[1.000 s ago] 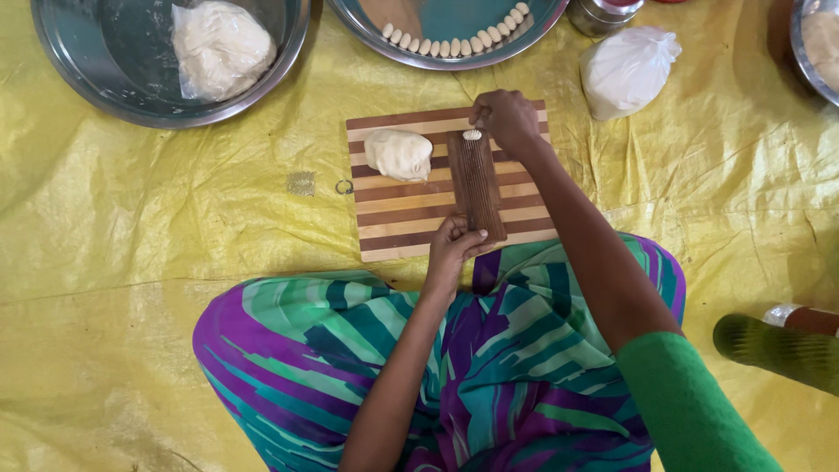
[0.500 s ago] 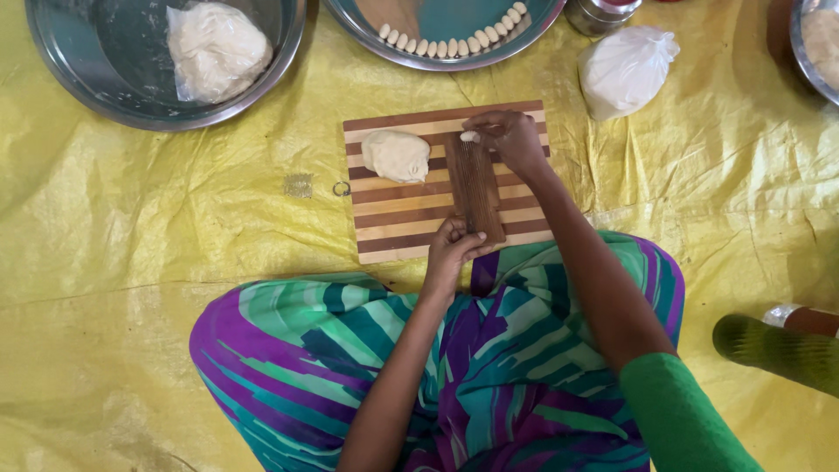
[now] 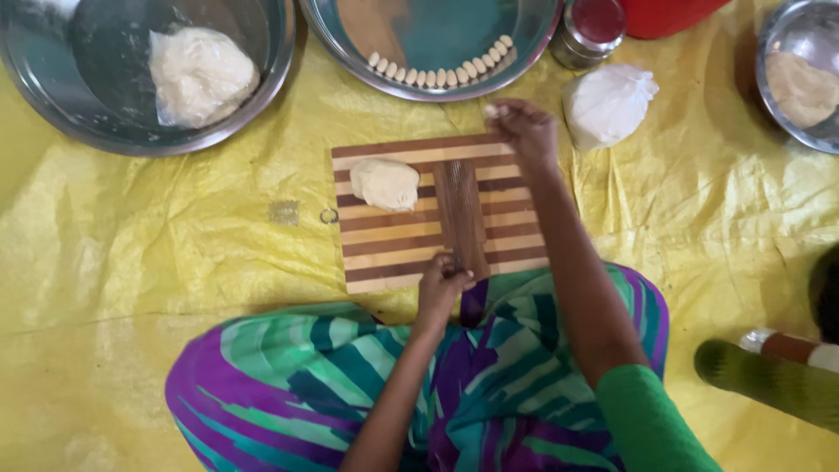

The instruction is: The person sits on a yellow tarp and repeatedly pinches off small pieces of dough from a larger lump. They roll each piece between their palms to form a small ball, then place it on a metal tray. The person uses a wooden board and a small wooden roller to flatten or shape the dough pieces.

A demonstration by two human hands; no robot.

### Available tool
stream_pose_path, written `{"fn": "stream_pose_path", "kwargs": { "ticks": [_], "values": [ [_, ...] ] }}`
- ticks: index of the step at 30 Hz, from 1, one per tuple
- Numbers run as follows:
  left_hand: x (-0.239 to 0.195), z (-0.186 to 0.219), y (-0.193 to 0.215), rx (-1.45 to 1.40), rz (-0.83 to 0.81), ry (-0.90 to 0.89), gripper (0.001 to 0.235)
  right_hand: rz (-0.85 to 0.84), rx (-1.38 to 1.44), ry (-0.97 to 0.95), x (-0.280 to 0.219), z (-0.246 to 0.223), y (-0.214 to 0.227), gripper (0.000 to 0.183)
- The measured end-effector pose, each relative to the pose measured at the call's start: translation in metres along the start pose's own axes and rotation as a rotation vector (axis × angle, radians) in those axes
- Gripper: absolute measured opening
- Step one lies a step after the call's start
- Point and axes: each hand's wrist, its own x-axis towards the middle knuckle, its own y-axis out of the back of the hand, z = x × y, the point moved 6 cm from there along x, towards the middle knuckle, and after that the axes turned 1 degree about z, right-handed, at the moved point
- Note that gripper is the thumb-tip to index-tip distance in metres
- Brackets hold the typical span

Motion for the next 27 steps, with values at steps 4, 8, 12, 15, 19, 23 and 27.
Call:
{"fn": "stream_pose_path", "kwargs": {
  "ticks": [4, 8, 12, 15, 19, 23, 27],
  "values": [
    [0.01, -0.017, 0.003, 0.005, 0.025, 0.006, 0.034, 0.019, 0.018, 0.095, 0.073, -0.017, 0.026, 0.021],
    [0.011, -0.02, -0.003, -0.018, -0.002, 0.01, 0.033, 0.092, -0.48, 0.281, 0.149, -0.031, 0.042, 0.016],
    [0.007, -0.008, -0.007, 0.019, -0.02, 0.035, 0.032, 0.091, -1.075, 0.517, 0.2, -0.03, 0.037, 0.013],
    [0.003, 0.001, -0.007, 0.114, 0.006, 0.045, 0.031, 0.012, -1.246, 0.707, 0.218, -0.022, 0.03, 0.013],
    [0.0, 0.014, -0.011, 0.168, 0.0, 0.025, 0.032, 0.01, -1.33, 0.645, 0.233, -0.012, 0.032, 0.01],
    [-0.001, 0.018, -0.013, 0.09, -0.004, 0.06, 0.031, 0.001, -1.446, 0.758, 0.226, -0.015, 0.026, 0.01],
    [-0.004, 0.02, -0.013, 0.133, 0.018, 0.073, 0.032, -0.069, -1.462, 0.754, 0.217, -0.017, 0.022, 0.006]
  ]
}}
